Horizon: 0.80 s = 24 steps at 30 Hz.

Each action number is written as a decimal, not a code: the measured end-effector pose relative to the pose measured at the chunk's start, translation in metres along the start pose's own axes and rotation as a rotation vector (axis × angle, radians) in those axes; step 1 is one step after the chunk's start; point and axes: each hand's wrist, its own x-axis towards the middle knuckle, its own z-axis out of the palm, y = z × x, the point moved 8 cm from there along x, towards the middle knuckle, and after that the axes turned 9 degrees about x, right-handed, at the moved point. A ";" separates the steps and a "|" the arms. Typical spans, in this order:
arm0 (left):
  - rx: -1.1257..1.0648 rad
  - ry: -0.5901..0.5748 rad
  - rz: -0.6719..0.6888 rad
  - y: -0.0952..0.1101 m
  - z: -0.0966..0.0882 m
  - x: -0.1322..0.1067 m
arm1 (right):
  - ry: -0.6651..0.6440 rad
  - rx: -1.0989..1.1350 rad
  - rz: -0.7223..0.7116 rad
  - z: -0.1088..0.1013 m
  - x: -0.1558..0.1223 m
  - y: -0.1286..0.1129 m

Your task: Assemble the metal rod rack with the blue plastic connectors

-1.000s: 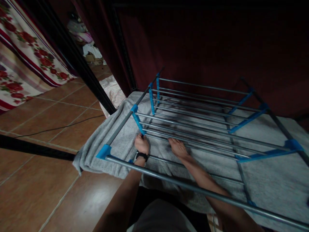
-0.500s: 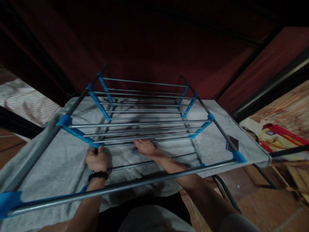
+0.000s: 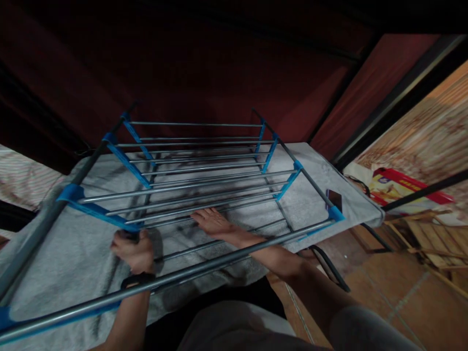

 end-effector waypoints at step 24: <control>0.029 -0.555 1.144 0.096 0.006 -0.123 | -0.005 -0.140 0.282 -0.035 -0.110 0.007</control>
